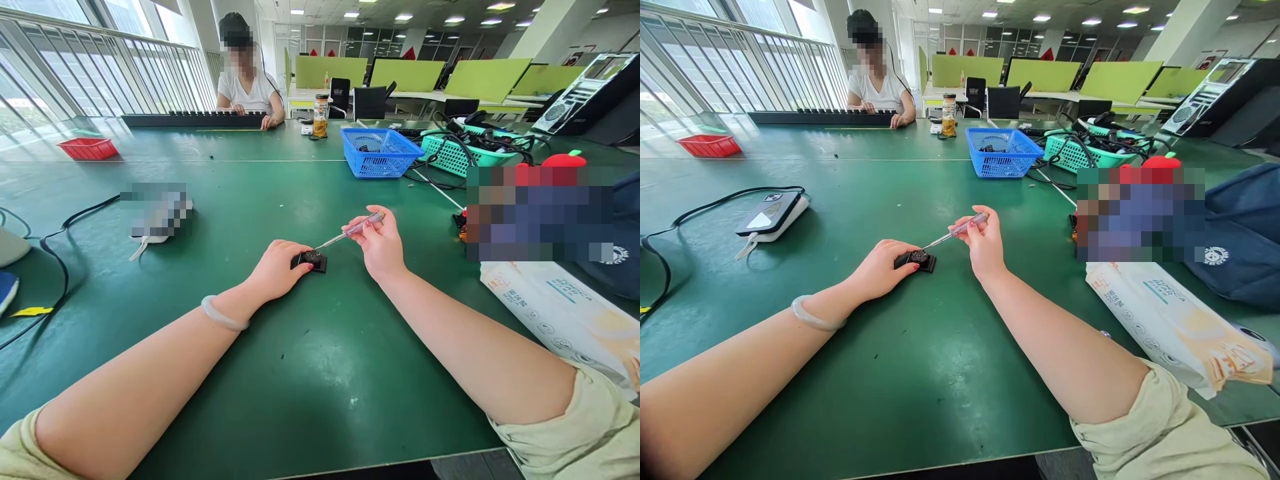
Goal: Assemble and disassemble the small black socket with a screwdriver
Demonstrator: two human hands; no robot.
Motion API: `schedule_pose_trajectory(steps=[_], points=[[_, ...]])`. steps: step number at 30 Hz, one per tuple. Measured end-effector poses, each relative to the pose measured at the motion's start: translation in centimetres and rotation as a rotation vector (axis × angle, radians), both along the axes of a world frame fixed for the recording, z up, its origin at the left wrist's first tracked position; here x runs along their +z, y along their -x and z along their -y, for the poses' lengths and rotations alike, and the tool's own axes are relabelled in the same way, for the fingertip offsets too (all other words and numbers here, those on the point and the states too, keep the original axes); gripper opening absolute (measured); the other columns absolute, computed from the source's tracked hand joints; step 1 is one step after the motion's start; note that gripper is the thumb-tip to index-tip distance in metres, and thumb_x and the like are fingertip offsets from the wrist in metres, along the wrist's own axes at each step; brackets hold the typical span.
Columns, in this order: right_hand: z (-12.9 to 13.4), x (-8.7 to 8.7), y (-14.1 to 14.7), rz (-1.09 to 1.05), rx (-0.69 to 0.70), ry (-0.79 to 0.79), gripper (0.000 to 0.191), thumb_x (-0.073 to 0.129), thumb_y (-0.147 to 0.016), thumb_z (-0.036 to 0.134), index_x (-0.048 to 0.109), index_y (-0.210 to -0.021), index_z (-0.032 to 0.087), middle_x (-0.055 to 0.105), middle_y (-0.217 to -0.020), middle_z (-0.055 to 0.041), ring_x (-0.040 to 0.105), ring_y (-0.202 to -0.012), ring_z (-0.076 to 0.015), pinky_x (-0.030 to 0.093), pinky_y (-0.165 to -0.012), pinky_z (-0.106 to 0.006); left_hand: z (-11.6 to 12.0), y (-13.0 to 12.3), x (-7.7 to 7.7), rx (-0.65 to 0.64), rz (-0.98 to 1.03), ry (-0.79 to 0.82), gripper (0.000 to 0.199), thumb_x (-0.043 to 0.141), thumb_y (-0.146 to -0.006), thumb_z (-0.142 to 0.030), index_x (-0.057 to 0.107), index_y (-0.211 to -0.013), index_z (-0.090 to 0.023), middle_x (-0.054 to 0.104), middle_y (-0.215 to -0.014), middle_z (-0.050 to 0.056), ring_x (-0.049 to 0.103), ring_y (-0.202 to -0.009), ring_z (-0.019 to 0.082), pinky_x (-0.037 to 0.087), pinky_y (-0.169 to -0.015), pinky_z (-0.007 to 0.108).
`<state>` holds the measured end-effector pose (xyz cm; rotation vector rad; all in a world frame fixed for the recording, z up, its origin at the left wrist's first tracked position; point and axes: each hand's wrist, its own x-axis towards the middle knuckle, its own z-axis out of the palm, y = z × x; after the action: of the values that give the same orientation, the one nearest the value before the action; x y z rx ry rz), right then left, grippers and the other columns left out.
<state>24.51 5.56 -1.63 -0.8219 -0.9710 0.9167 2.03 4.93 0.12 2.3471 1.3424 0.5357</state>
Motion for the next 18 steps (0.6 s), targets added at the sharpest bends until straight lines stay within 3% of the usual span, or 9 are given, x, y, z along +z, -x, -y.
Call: schedule_pose_trajectory(steps=[18], points=[[0.94,0.77,0.08,0.092,-0.002,-0.030,0.031,0.068,-0.086,0.033,0.048,-0.109,0.028,0.069,-0.085,0.0042,0.074,-0.082,-0.0166,0.060,-0.084,-0.038,0.13,0.26,0.17,-0.026,0.016,0.017,0.038,0.058,-0.090,-0.039,0.071,-0.122,-0.025,0.071,-0.128,0.005,0.053,-0.128,0.031,0.043,-0.115,0.049]])
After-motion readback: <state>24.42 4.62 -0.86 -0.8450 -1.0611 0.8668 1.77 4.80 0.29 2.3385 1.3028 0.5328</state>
